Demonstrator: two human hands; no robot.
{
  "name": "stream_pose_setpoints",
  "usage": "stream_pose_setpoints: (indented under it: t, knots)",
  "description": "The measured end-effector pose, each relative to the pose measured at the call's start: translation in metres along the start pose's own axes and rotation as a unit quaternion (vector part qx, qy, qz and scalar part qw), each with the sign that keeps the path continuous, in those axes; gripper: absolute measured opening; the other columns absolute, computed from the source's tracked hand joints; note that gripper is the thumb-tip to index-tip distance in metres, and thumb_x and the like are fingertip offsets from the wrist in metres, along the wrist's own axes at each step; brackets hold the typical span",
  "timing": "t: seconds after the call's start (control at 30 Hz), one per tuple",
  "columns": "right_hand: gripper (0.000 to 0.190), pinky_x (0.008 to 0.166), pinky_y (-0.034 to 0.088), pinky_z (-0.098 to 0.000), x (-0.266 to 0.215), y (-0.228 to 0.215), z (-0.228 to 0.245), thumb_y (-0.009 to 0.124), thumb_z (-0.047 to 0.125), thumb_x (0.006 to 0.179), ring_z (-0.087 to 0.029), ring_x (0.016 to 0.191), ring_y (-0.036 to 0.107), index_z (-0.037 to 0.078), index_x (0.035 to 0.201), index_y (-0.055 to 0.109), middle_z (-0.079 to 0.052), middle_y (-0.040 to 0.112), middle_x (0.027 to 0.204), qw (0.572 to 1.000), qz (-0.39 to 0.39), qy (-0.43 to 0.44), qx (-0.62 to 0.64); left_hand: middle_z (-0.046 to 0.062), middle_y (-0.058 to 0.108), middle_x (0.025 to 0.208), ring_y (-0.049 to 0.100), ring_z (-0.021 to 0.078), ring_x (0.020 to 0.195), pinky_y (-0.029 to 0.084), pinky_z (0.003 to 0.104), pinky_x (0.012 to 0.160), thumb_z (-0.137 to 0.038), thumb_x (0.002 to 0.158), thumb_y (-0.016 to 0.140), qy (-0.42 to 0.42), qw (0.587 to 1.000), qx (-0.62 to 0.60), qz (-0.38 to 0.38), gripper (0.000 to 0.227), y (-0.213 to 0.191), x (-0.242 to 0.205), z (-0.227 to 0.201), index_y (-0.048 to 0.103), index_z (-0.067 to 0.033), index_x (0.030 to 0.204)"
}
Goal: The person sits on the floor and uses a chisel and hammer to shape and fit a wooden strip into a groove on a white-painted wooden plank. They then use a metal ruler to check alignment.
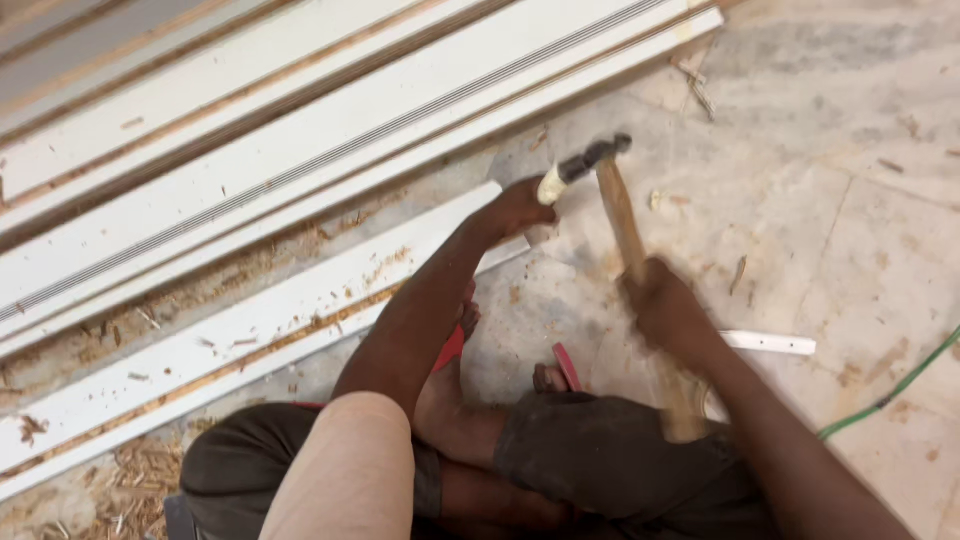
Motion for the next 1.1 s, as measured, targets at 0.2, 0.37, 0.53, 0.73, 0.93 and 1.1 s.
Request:
stream_pose_setpoints:
  t: [0.2, 0.37, 0.53, 0.73, 0.93, 1.1]
  knots:
    - [0.025, 0.047, 0.048, -0.0347, -0.012, -0.015, 0.026, 0.058, 0.026, 0.099, -0.016, 0.056, 0.053, 0.003, 0.107, 0.056, -0.007, 0.058, 0.077, 0.998, -0.02, 0.004, 0.051, 0.009, 0.07, 0.11, 0.063, 0.0212, 0.104, 0.05, 0.037, 0.096, -0.018, 0.074, 0.079, 0.028, 1.0, 0.014, 0.002, 0.061, -0.004, -0.007, 0.002, 0.061, -0.0026, 0.13]
    - [0.031, 0.048, 0.053, -0.0368, -0.03, 0.03, 0.012, 0.058, 0.029, 0.098, -0.018, 0.053, 0.059, -0.002, 0.098, 0.053, -0.011, 0.06, 0.072, 0.992, 0.083, 0.056, -0.072, 0.011, 0.074, 0.114, 0.066, 0.023, 0.108, 0.051, 0.038, 0.099, -0.022, 0.076, 0.077, 0.05, 0.991, 0.118, 0.038, 0.057, 0.0, -0.002, 0.038, 0.063, -0.0053, 0.128]
    - [0.022, 0.048, 0.048, -0.0344, -0.01, -0.001, 0.025, 0.058, 0.026, 0.097, -0.015, 0.054, 0.053, 0.005, 0.102, 0.057, -0.005, 0.057, 0.073, 0.999, 0.041, 0.02, -0.025, 0.017, 0.072, 0.115, 0.065, 0.0309, 0.108, 0.049, 0.041, 0.096, -0.024, 0.073, 0.08, 0.078, 0.967, 0.242, 0.002, 0.059, -0.013, -0.008, 0.067, 0.064, -0.0057, 0.126]
    - [0.015, 0.05, 0.046, -0.0315, -0.027, -0.029, 0.04, 0.056, 0.018, 0.1, -0.012, 0.058, 0.051, 0.005, 0.108, 0.054, -0.003, 0.053, 0.077, 0.99, -0.085, -0.049, 0.099, 0.007, 0.068, 0.104, 0.064, 0.0204, 0.098, 0.052, 0.036, 0.089, -0.029, 0.082, 0.08, 0.1, 0.992, 0.076, -0.02, 0.045, -0.02, -0.045, -0.025, 0.062, -0.0057, 0.117]
    - [0.021, 0.049, 0.046, -0.0334, -0.033, -0.015, 0.029, 0.058, 0.022, 0.102, -0.013, 0.056, 0.051, 0.002, 0.1, 0.054, -0.005, 0.055, 0.075, 0.997, -0.043, 0.017, 0.06, 0.001, 0.063, 0.101, 0.059, 0.0143, 0.093, 0.051, 0.034, 0.085, -0.027, 0.084, 0.079, 0.066, 0.994, -0.089, 0.008, 0.041, -0.002, -0.051, -0.046, 0.061, -0.0077, 0.116]
    - [0.021, 0.048, 0.045, -0.0331, -0.037, -0.012, 0.038, 0.059, 0.021, 0.102, -0.013, 0.055, 0.05, 0.001, 0.102, 0.054, -0.005, 0.054, 0.075, 0.996, -0.048, -0.01, 0.075, 0.002, 0.065, 0.102, 0.06, 0.014, 0.097, 0.051, 0.033, 0.09, -0.038, 0.083, 0.083, 0.039, 0.999, -0.018, 0.005, 0.052, 0.004, -0.05, -0.045, 0.063, -0.0054, 0.119]
Point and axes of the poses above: each hand's wrist, its own x-axis towards the middle knuckle, its own y-axis out of the palm, z = x × y, the point moved 2 cm from there along x, towards the middle knuckle
